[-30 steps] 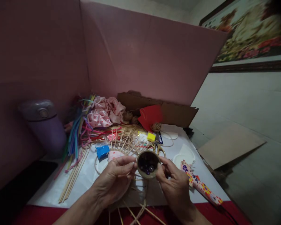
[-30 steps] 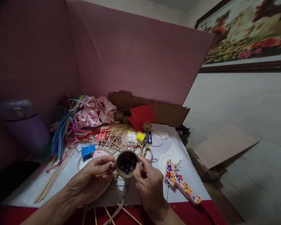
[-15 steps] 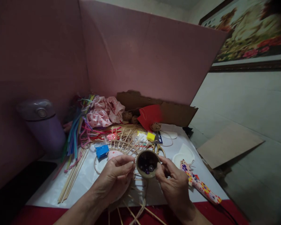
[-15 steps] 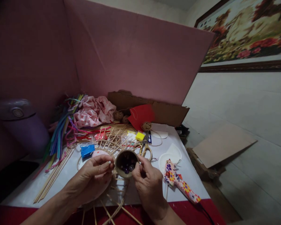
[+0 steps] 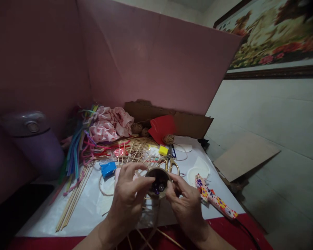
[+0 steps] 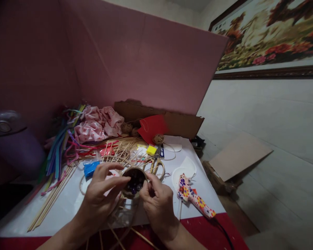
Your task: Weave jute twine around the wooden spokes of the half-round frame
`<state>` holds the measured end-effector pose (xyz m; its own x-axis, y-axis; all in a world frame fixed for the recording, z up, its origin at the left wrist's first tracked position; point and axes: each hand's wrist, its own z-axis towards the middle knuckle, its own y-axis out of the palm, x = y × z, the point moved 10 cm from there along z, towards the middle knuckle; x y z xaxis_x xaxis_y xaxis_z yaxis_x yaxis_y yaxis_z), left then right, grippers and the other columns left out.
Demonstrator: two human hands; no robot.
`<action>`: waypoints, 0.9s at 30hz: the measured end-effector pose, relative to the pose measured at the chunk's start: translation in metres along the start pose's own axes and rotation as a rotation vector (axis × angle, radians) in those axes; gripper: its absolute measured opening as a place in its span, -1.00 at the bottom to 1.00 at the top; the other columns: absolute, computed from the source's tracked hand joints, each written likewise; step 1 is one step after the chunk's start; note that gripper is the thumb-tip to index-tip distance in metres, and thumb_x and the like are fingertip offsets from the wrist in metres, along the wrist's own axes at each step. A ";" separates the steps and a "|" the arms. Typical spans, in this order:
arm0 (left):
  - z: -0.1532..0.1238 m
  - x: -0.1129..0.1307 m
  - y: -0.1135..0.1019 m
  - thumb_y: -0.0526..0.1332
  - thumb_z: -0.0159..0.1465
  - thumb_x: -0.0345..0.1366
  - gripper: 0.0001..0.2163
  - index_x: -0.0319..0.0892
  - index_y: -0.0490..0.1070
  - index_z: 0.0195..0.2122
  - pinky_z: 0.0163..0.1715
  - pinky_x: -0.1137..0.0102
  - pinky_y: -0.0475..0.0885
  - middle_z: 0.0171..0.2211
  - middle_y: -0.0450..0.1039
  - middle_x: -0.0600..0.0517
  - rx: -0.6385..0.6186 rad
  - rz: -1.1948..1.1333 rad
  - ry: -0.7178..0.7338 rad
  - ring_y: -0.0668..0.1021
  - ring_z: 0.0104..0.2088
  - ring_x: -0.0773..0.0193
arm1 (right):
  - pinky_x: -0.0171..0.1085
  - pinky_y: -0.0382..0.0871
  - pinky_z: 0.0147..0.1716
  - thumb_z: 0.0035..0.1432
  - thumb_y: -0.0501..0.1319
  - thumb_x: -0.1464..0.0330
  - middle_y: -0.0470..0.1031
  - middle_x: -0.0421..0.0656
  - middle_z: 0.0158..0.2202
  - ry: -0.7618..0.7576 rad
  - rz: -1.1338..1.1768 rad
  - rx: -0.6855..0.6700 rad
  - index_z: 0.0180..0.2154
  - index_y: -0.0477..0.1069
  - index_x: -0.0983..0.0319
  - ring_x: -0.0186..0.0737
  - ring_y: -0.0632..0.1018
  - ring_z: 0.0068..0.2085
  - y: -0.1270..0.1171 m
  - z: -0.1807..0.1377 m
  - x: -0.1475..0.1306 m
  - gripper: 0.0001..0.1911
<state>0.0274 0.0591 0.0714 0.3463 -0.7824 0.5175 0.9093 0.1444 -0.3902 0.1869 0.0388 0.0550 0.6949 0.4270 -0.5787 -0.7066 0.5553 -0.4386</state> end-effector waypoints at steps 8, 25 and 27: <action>-0.003 -0.022 -0.014 0.10 0.22 -0.41 -0.81 -0.05 0.40 -0.18 -0.09 0.25 0.29 -0.12 0.33 -0.01 0.068 -0.055 -0.225 0.37 -0.07 0.18 | -0.44 0.14 -0.67 0.09 0.10 0.37 0.18 -0.32 -0.67 0.238 0.188 -0.074 -0.25 0.46 0.33 -0.43 0.24 -0.65 0.010 -0.003 0.023 -0.76; -0.019 -0.049 -0.014 0.20 0.13 -0.26 -0.87 -0.05 0.47 -0.29 -0.18 0.34 0.29 -0.16 0.41 0.02 0.160 -0.260 -0.530 0.42 -0.13 0.14 | -0.46 -0.01 -0.83 -0.11 0.10 0.45 0.32 -0.29 -0.76 0.656 0.187 0.226 -0.56 0.36 0.31 -0.50 0.19 -0.79 -0.080 0.105 0.122 -0.90; -0.018 -0.043 -0.015 0.20 0.13 -0.27 -0.89 -0.04 0.47 -0.31 -0.19 0.34 0.28 -0.16 0.41 0.02 0.180 -0.254 -0.505 0.41 -0.11 0.13 | -0.45 0.03 -0.81 -0.07 0.12 0.47 0.33 -0.28 -0.75 0.671 0.127 0.260 -0.57 0.36 0.32 -0.50 0.19 -0.78 -0.077 0.128 0.149 -0.89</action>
<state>-0.0053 0.0795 0.0409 0.1392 -0.4269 0.8935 0.9877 0.1250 -0.0941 0.3616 0.1507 0.0908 0.3187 0.0163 -0.9477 -0.6635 0.7179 -0.2108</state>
